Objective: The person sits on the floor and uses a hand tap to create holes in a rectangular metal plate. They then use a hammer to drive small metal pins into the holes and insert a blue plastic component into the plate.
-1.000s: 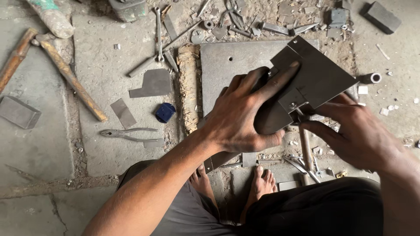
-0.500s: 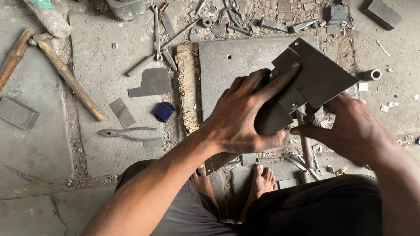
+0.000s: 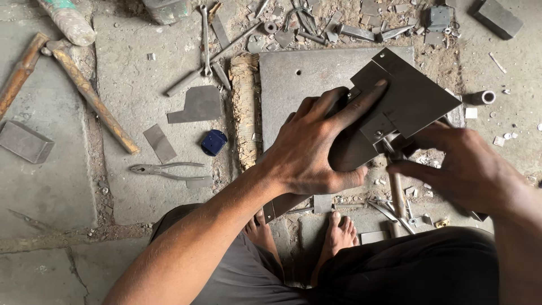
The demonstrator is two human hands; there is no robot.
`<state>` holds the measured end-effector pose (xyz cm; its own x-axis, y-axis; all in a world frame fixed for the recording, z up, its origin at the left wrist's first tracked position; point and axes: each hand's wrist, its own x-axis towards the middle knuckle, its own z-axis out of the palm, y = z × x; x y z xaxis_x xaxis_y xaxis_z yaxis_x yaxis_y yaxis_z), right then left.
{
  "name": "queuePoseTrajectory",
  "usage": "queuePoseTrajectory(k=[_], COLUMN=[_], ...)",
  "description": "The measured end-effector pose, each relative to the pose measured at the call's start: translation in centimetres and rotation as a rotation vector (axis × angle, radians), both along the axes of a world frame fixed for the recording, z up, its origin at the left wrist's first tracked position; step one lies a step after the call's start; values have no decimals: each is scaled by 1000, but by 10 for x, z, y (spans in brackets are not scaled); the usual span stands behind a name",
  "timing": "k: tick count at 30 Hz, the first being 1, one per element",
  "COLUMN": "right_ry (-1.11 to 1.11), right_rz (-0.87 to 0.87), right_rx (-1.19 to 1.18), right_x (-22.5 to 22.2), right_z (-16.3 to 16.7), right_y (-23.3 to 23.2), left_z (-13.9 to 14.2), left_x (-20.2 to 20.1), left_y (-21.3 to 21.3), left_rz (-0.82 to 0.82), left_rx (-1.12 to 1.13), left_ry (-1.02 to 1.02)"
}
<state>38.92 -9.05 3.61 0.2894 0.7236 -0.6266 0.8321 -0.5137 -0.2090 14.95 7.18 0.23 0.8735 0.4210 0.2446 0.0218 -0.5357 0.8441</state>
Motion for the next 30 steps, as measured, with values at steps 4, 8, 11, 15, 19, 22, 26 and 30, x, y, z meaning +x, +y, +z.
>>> queuePoseTrajectory(k=[4,8,11,15,19,22,26,30], right_ry=[297,533,22,-35,70,32,-203,-47], right_rz=[378,268,-23,234,284,82,-172,-80], right_rx=[704,596,153,328,12,-104,95,524], right_x=[-6,-13,-8,37,86,103,83,16], right_z=[-5,5,11,-12,-100,-173,-233,-282], right_y=[7,14,8,-8,-48,-103,-170,-123], left_z=[-1,-3,-3,-4,-4,-3,-2,-3], left_x=[0,0,-3,-11,-27,-46,-78,-104], left_y=[1,4,9,16,24,30,33,30], left_rz=[19,14,40,106,218,274,297,461], left_rx=[52,50,158,134,50,-53,-70,-179], left_ry=[45,58,-65,-74,0,161,184,370])
